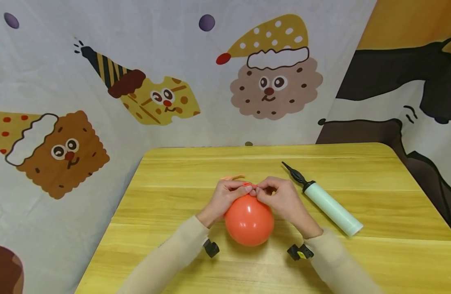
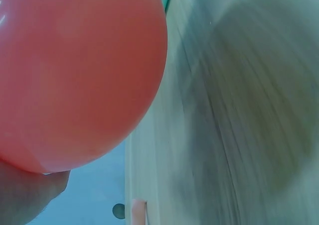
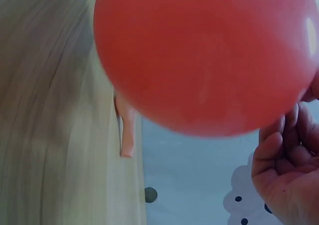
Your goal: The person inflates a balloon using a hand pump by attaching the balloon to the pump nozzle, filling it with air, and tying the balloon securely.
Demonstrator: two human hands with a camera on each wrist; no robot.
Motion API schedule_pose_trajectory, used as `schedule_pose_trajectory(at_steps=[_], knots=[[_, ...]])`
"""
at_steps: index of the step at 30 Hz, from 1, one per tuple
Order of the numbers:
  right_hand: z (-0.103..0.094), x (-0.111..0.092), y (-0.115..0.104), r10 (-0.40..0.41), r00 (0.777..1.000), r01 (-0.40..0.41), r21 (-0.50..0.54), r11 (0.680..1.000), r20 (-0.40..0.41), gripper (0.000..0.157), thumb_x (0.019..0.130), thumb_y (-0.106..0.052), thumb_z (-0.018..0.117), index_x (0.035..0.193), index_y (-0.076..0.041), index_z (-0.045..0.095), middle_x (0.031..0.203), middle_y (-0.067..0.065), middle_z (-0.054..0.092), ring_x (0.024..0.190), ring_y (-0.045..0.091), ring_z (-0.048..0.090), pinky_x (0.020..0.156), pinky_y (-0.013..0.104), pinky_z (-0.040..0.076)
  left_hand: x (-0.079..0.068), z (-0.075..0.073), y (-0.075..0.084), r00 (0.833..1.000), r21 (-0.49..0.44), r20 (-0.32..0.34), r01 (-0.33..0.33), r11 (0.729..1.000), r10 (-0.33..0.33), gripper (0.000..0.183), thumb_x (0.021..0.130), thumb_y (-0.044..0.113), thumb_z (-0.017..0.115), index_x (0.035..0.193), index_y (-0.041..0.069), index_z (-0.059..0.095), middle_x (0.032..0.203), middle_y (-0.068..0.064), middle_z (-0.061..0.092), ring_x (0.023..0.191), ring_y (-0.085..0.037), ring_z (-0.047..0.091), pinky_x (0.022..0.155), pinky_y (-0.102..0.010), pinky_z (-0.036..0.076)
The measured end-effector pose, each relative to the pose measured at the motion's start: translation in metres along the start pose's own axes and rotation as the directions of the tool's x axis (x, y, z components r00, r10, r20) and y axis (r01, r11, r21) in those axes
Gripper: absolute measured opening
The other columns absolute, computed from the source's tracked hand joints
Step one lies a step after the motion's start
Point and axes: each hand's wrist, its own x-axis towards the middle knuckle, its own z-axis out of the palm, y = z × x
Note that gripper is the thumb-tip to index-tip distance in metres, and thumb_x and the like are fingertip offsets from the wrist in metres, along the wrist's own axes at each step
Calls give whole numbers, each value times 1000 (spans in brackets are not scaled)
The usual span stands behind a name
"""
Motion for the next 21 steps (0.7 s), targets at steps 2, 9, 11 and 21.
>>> schedule_pose_trajectory(at_steps=[2,9,11,21], knots=[[1,0,-1,41,999,-40,28,999,-17,3,87,-8,75,87,-9,77,80,-1,68,76,20,59,63,28,53,0,2,0,1000,6,-6,-7,1000,7,18,97,11,71,102,-4,79,102,-10,78,135,-21,47,118,-51,28],[4,-2,-2,123,991,-116,128,985,-52,10,86,-5,74,84,-14,71,85,4,66,80,25,57,66,31,53,0,5,0,1000,-38,-12,1,999,-2,18,97,12,71,102,-4,79,96,-5,79,136,-22,46,118,-49,27],[6,-2,-1,125,990,-112,166,980,-67,8,86,-4,73,84,-12,71,85,5,66,79,25,57,66,31,54,0,6,1,1000,-54,-21,14,998,-15,17,97,13,72,100,-2,80,98,-5,79,136,-21,45,119,-49,26],[15,-2,0,218,974,-199,674,712,57,15,95,1,57,89,-7,68,87,1,66,84,14,60,77,26,57,1,10,6,998,-268,20,65,961,-62,19,100,11,68,95,20,84,90,2,78,109,-19,67,100,-39,54]])
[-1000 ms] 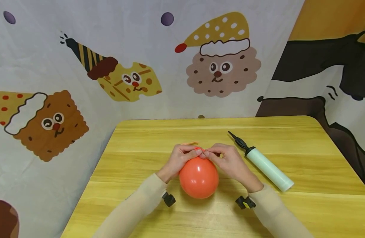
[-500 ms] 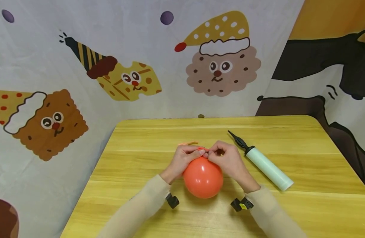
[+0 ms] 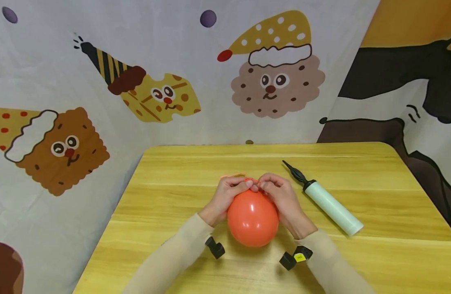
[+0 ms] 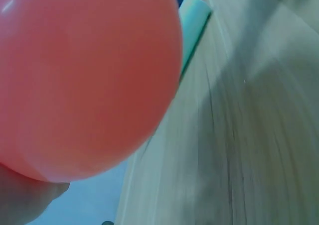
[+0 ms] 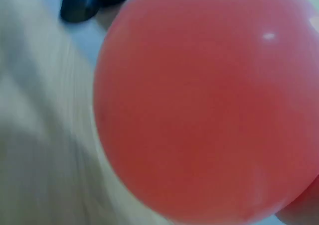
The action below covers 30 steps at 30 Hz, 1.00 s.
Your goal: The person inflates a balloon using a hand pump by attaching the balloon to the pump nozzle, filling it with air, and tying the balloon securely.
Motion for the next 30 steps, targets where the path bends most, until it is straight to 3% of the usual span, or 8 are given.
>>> schedule_pose_trajectory(at_steps=[5,8,11,14,16,24,27,30], knots=[[-2,2,-1,118,958,-196,298,934,261,28,96,-4,41,83,-15,64,90,-4,63,93,12,58,92,26,50,-1,-6,2,997,-47,12,78,996,-77,26,101,10,66,88,25,84,85,6,77,119,-13,59,115,-40,38],[-6,4,-1,129,916,-252,294,922,379,27,93,-7,35,81,-15,58,92,-5,59,96,13,54,94,29,45,-1,-10,3,995,-5,-1,103,995,-103,30,100,8,66,83,27,83,84,7,77,135,-14,45,121,-45,25],[-11,8,-2,130,898,-218,168,962,419,20,92,-7,39,81,-12,55,92,-4,58,95,15,52,92,31,42,1,-13,4,993,47,-15,119,992,-119,29,99,8,69,84,28,83,85,7,77,142,-17,37,122,-49,23],[-16,10,-3,124,906,-117,-43,992,405,11,91,-5,46,81,-3,52,90,2,57,97,19,50,88,35,38,1,-16,5,990,78,-26,143,987,-141,23,97,9,72,86,25,84,92,4,77,143,-16,37,119,-52,30],[-18,10,-5,106,921,-37,-186,982,376,10,90,-2,51,80,1,52,86,6,55,95,23,48,84,38,37,0,-17,5,988,89,-30,152,984,-150,19,96,10,74,87,23,85,98,2,77,143,-16,37,118,-52,33],[-14,4,-8,10,995,47,-553,832,100,18,93,-9,65,78,-1,65,67,2,48,68,17,43,57,26,33,-1,-18,-1,990,79,-46,136,988,-133,9,95,14,77,92,17,85,105,-2,77,142,-14,37,114,-52,39],[-9,3,-5,-120,992,117,-588,801,34,20,93,-9,67,74,-4,66,66,0,53,64,15,45,55,24,36,-1,-17,-3,992,79,-48,120,990,-116,8,95,15,77,94,14,85,103,-1,77,142,-15,37,114,-50,38],[-7,2,0,-313,948,279,-619,735,56,22,89,-3,71,70,-13,65,70,-4,58,67,15,50,56,24,41,-1,-16,-3,991,83,-56,128,988,-124,8,95,14,77,97,11,84,106,-1,77,142,-15,36,116,-51,36]])
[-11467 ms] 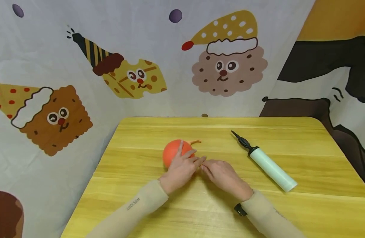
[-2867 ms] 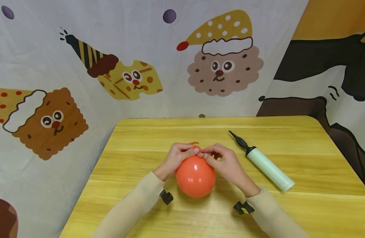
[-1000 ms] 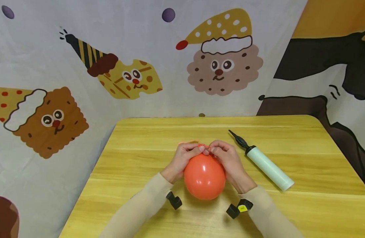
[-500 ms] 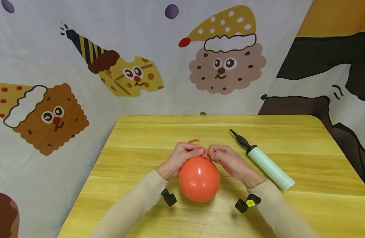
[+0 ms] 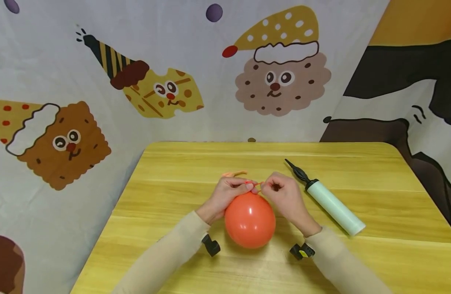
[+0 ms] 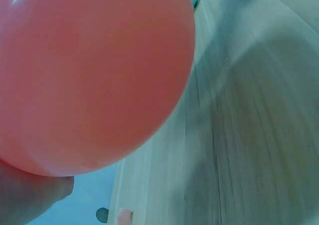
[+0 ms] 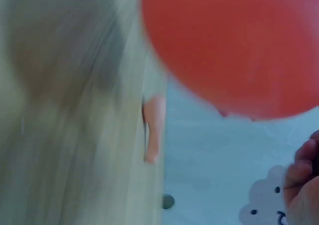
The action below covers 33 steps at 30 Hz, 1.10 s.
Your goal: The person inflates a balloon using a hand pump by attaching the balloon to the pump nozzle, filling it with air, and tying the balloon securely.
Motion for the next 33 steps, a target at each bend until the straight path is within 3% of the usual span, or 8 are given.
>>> schedule_pose_trajectory(at_steps=[3,7,9,13,17,24,29,33], knots=[[4,1,5,-231,971,226,-77,971,-60,25,84,0,73,70,-18,63,75,-7,61,73,14,54,58,27,46,-2,0,2,999,16,-12,32,999,-32,12,95,13,76,103,6,82,118,-2,74,142,-15,35,114,-51,38],[5,6,8,-462,882,444,-168,880,-88,18,80,-3,73,72,-15,63,78,-5,62,77,14,56,63,26,49,-1,1,3,997,13,-7,76,997,-76,22,96,12,75,113,-1,77,130,-7,68,143,-16,35,107,-47,47],[5,7,8,-515,852,492,-192,849,-93,15,81,-4,72,73,-13,63,78,-2,62,77,16,57,68,23,49,-1,0,1,996,3,-1,86,996,-86,23,96,11,75,115,-1,77,128,-5,69,141,-16,38,102,-44,51],[6,7,7,-541,835,515,-205,832,-102,14,82,-5,73,73,-12,64,79,-1,63,77,17,58,73,19,49,-1,1,1,995,-30,11,104,994,-104,14,95,8,74,107,5,79,103,-1,77,120,-13,59,94,-38,56],[6,6,6,-533,840,506,-209,837,-101,15,82,-5,75,73,-12,64,79,-1,62,76,17,59,71,19,50,-3,0,1,992,-59,40,121,991,-119,7,96,8,73,98,15,73,85,2,77,89,-16,73,86,-37,60],[4,6,5,-502,862,477,-217,851,-75,20,79,0,79,73,-12,64,79,-2,62,75,15,57,68,19,48,-5,0,-2,993,-88,52,112,990,-108,8,100,9,68,100,13,75,86,3,77,90,-13,73,87,-34,59],[0,7,4,-373,927,359,-197,912,-39,26,81,1,80,72,-16,62,78,-7,59,73,11,54,62,25,46,-5,-2,-2,991,-63,87,102,993,-97,15,102,10,65,112,3,74,87,2,77,94,-14,72,93,-37,58],[-3,6,0,-220,975,220,-180,959,22,29,84,-2,79,71,-21,62,78,-10,57,74,14,53,65,31,43,-4,-5,0,979,-47,156,139,989,-130,8,102,10,65,109,6,66,86,2,76,90,-15,72,93,-39,58]])
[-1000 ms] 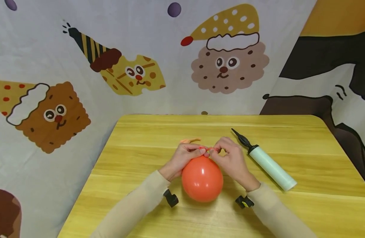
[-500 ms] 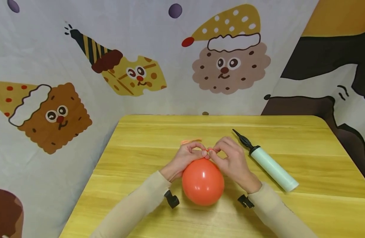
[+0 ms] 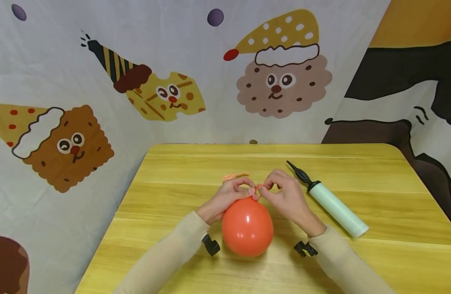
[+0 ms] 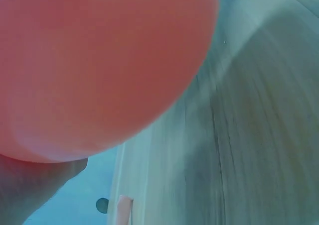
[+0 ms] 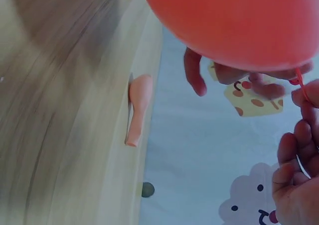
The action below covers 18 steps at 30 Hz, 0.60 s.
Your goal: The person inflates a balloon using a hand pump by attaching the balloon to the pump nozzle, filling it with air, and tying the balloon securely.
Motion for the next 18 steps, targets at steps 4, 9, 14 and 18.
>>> schedule_pose_trajectory(at_steps=[4,9,14,18], knots=[[-1,0,-1,73,996,-74,15,997,60,29,85,-2,78,72,-22,62,78,-10,57,74,18,52,66,32,40,0,-2,1,998,1,42,53,999,-53,2,103,12,65,104,10,64,86,3,76,90,-15,72,93,-39,58],[-2,0,0,124,987,-129,50,990,98,29,86,-4,77,71,-23,62,77,-8,57,72,22,50,63,30,39,0,-6,0,993,33,78,83,996,-85,10,104,14,63,110,11,71,90,3,76,93,-15,70,93,-39,58],[-2,3,4,164,973,-181,95,979,165,25,89,-6,76,73,-22,64,77,-4,57,70,20,48,61,28,39,0,-9,0,984,5,180,15,1000,-15,9,106,11,58,114,9,59,90,1,75,92,-15,70,94,-41,57],[-2,5,5,198,950,-240,156,958,242,21,91,-7,74,76,-19,65,78,-1,58,70,20,48,60,26,39,0,-10,1,961,-28,265,-75,997,80,15,107,13,55,121,12,50,90,0,75,91,-16,70,94,-44,57]])
